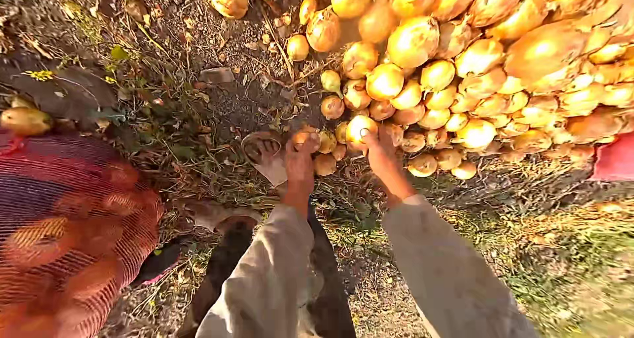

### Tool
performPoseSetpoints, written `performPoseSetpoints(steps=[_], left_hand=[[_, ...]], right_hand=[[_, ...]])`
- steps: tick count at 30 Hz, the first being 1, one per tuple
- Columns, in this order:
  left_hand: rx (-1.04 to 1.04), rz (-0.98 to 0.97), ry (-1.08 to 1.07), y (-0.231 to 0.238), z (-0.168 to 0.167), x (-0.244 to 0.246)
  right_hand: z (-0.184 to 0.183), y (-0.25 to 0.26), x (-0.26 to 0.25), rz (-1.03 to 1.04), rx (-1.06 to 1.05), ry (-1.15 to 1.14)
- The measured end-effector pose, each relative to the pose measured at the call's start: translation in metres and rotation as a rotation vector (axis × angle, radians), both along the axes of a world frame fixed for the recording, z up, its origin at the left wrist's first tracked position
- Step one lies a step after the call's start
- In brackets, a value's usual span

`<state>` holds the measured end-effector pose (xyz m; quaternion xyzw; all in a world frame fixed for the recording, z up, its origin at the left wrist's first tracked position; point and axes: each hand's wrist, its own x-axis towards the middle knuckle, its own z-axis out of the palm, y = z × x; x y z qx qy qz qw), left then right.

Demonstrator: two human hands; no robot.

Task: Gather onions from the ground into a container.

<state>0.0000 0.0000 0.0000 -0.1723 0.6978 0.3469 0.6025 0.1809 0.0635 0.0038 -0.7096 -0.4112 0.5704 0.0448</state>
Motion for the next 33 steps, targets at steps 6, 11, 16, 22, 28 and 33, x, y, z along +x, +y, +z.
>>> performPoseSetpoints(steps=[6, 11, 16, 22, 28, 33], left_hand=[[0.057, -0.311, -0.044, 0.005, -0.039, 0.019], [0.017, -0.572, -0.216, -0.016, -0.020, -0.002], [0.013, -0.836, -0.359, -0.019, -0.035, 0.013], [0.036, -0.573, -0.709, -0.038, 0.004, -0.049], [0.551, -0.030, -0.904, -0.161, 0.173, -0.193], [0.774, 0.290, -0.382, -0.315, 0.330, -0.325]], right_hand=[[-0.010, -0.002, -0.010, 0.035, -0.126, 0.123], [0.014, -0.064, -0.032, -0.583, -0.323, 0.135], [-0.011, -0.105, -0.024, -0.915, -0.330, 0.119], [0.048, -0.107, -0.011, -0.676, -0.249, 0.339], [0.220, -0.138, -0.126, -0.230, -0.271, 0.379], [0.288, -0.151, -0.305, 0.388, -0.493, 0.862]])
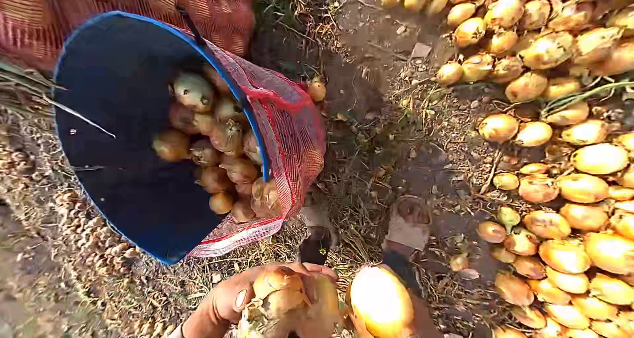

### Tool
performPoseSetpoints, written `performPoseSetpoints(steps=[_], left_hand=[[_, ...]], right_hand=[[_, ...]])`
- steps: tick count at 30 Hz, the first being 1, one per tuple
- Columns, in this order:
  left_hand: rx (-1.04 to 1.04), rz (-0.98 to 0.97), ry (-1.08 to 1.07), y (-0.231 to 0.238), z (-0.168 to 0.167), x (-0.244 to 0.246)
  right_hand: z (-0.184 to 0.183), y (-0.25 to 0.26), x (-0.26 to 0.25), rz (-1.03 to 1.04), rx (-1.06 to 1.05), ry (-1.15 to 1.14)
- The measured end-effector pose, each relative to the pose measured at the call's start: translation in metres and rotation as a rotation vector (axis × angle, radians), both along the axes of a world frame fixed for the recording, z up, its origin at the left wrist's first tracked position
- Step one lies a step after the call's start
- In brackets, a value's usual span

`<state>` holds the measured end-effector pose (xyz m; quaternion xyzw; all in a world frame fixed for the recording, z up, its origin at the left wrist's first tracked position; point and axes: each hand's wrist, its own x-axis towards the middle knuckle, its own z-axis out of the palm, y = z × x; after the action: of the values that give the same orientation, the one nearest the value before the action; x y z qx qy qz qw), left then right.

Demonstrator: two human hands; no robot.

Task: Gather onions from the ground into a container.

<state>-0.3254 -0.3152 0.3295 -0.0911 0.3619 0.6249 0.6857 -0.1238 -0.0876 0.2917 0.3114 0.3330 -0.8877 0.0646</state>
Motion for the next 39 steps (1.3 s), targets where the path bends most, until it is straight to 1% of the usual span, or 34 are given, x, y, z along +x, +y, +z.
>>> performPoseSetpoints(steps=[1, 2, 3, 4, 6, 7, 8, 9, 10, 11, 13, 15, 16, 17, 18, 19, 20, 21, 22, 23, 25, 26, 27, 28, 29, 30, 31, 32, 33, 34, 35, 36, 38, 39], left_hand=[[-0.023, 0.150, 0.090, -0.025, 0.026, -0.020], [-0.024, 0.296, 0.170, -0.055, 0.042, -0.039], [-0.010, 0.427, 0.273, -0.079, 0.051, -0.058], [-0.011, 0.545, 0.402, -0.088, 0.054, -0.075], [-0.167, 0.760, 0.607, -0.087, 0.044, -0.108], [-0.293, 0.847, 0.640, -0.084, 0.031, -0.123], [-0.429, 0.881, 0.634, -0.083, 0.017, -0.136], [-0.573, 0.822, 0.625, -0.085, 0.002, -0.145], [-0.705, 0.651, 0.631, -0.089, -0.010, -0.149], [-0.801, 0.421, 0.616, -0.090, -0.016, -0.151], [-0.845, 0.037, 0.585, -0.087, -0.016, -0.160], [-0.892, -0.211, 0.611, -0.091, -0.002, -0.176], [-0.930, -0.281, 0.635, -0.095, 0.004, -0.183], [-0.994, -0.275, 0.672, -0.097, 0.008, -0.188], [-1.104, -0.212, 0.740, -0.094, 0.007, -0.192], [-1.239, -0.111, 0.823, -0.087, 0.001, -0.195], [-1.353, -0.011, 0.930, -0.077, -0.013, -0.194], [-1.402, 0.045, 1.043, -0.064, -0.032, -0.188], [-1.393, 0.022, 1.118, -0.048, -0.048, -0.179], [-1.379, -0.014, 1.164, -0.034, -0.059, -0.172], [-1.346, -0.056, 1.200, -0.031, -0.060, -0.157], [-1.328, -0.067, 1.189, -0.036, -0.047, -0.145], [-1.321, -0.023, 1.207, -0.033, -0.028, -0.133], [-1.302, 0.102, 1.263, -0.018, -0.006, -0.121], [-1.215, 0.252, 1.389, 0.005, 0.016, -0.106], [-1.021, 0.417, 1.515, 0.033, 0.034, -0.090], [-0.810, 0.509, 1.571, 0.067, 0.047, -0.079], [-0.647, 0.509, 1.580, 0.102, 0.056, -0.072], [-0.548, 0.463, 1.530, 0.136, 0.059, -0.069], [-0.520, 0.418, 1.431, 0.170, 0.051, -0.071], [-0.552, 0.367, 1.309, 0.203, 0.028, -0.078], [-0.616, 0.254, 1.211, 0.236, -0.011, -0.091], [-0.820, -0.204, 1.046, 0.288, -0.108, -0.123], [-0.924, -0.454, 1.029, 0.304, -0.160, -0.138]], right_hand=[[0.015, -0.006, -0.047, 0.046, -0.010, 0.126], [0.028, -0.014, -0.093, 0.099, 0.013, 0.243], [0.041, -0.024, -0.138, 0.163, 0.102, 0.311], [0.051, -0.035, -0.179, 0.242, 0.259, 0.301], [0.066, -0.052, -0.253, 0.482, 0.767, 0.145], [0.070, -0.058, -0.286, 0.629, 1.000, 0.050], [0.073, -0.064, -0.315, 0.805, 1.172, -0.037], [0.071, -0.074, -0.338, 1.006, 1.282, -0.129], [0.065, -0.086, -0.350, 1.211, 1.339, -0.202], [0.054, -0.098, -0.351, 1.414, 1.367, -0.233], [0.037, -0.117, -0.350, 1.756, 1.333, -0.292], [0.033, -0.118, -0.361, 1.977, 1.246, -0.283], [0.035, -0.111, -0.368, 1.997, 1.237, -0.220], [0.039, -0.104, -0.374, 1.926, 1.285, -0.136], [0.044, -0.102, -0.381, 1.742, 1.368, -0.048], [0.041, -0.110, -0.384, 1.456, 1.475, 0.044], [0.026, -0.124, -0.380, 1.134, 1.592, 0.159], [0.007, -0.138, -0.372, 0.901, 1.665, 0.231], [-0.008, -0.145, -0.362, 0.805, 1.665, 0.245], [-0.016, -0.144, -0.351, 0.784, 1.640, 0.234], [-0.015, -0.137, -0.333, 0.892, 1.582, 0.149], [-0.010, -0.132, -0.320, 0.950, 1.522, 0.097], [-0.006, -0.124, -0.306, 0.945, 1.497, 0.065], [-0.005, -0.117, -0.294, 0.854, 1.468, 0.079], [0.005, -0.106, -0.285, 0.775, 1.341, 0.121], [0.023, -0.091, -0.278, 0.738, 1.139, 0.177], [0.045, -0.067, -0.270, 0.707, 0.868, 0.237], [0.057, -0.039, -0.257, 0.608, 0.672, 0.300], [0.060, -0.006, -0.244, 0.557, 0.522, 0.318], [0.051, 0.026, -0.230, 0.528, 0.437, 0.301], [0.026, 0.056, -0.213, 0.507, 0.375, 0.253], [-0.011, 0.091, -0.194, 0.512, 0.323, 0.156], [-0.089, 0.165, -0.145, 0.608, 0.313, -0.218], [-0.126, 0.196, -0.117, 0.655, 0.408, -0.421]])
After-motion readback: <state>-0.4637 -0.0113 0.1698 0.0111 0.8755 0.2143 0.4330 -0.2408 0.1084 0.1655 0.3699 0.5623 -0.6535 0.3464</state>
